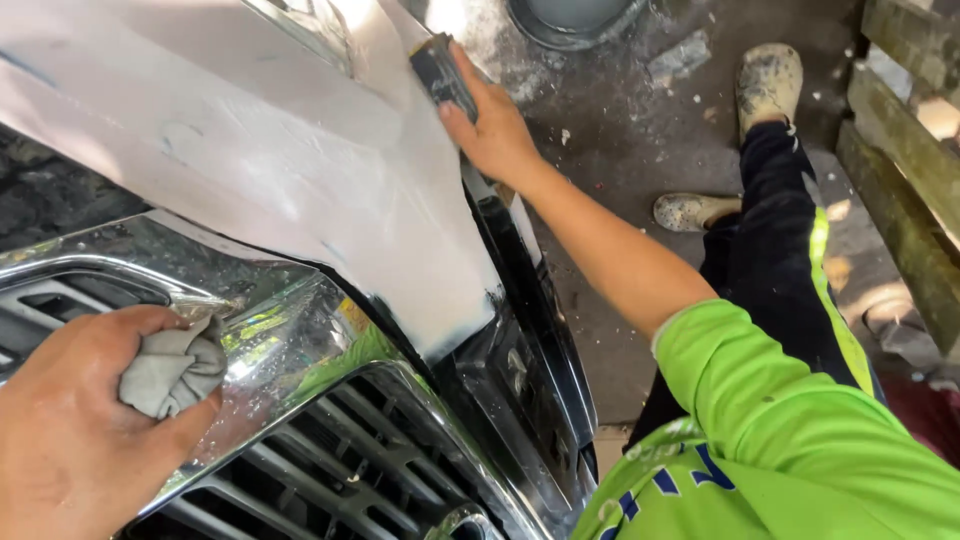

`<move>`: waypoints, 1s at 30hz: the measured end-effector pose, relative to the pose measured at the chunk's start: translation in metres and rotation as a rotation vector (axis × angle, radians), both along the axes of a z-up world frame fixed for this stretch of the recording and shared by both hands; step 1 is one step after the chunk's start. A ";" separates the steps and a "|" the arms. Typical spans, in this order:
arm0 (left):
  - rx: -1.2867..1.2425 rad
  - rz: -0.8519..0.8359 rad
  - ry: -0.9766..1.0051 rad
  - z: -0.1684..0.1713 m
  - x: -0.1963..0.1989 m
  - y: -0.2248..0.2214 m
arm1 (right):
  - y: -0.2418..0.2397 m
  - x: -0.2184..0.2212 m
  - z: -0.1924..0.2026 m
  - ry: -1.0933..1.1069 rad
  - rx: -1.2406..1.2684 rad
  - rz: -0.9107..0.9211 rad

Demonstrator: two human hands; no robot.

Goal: Sanding and wiping a car panel with a sanding block and water.

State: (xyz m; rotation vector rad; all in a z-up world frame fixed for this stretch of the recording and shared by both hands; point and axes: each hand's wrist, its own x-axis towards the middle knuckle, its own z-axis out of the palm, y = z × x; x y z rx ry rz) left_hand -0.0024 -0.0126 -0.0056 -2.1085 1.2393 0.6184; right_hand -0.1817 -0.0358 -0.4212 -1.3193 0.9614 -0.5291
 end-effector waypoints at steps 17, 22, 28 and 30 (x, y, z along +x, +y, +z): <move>0.440 0.179 -0.113 0.004 0.008 -0.009 | 0.015 -0.020 0.043 -0.041 0.080 0.136; 0.209 -0.012 0.280 0.000 0.048 0.027 | 0.006 -0.004 0.027 0.067 0.046 0.125; 0.279 0.111 0.099 -0.001 0.043 0.035 | -0.069 0.029 0.000 0.139 0.347 0.227; 0.245 0.091 0.156 -0.002 0.055 0.052 | -0.018 -0.011 0.034 0.081 0.245 0.213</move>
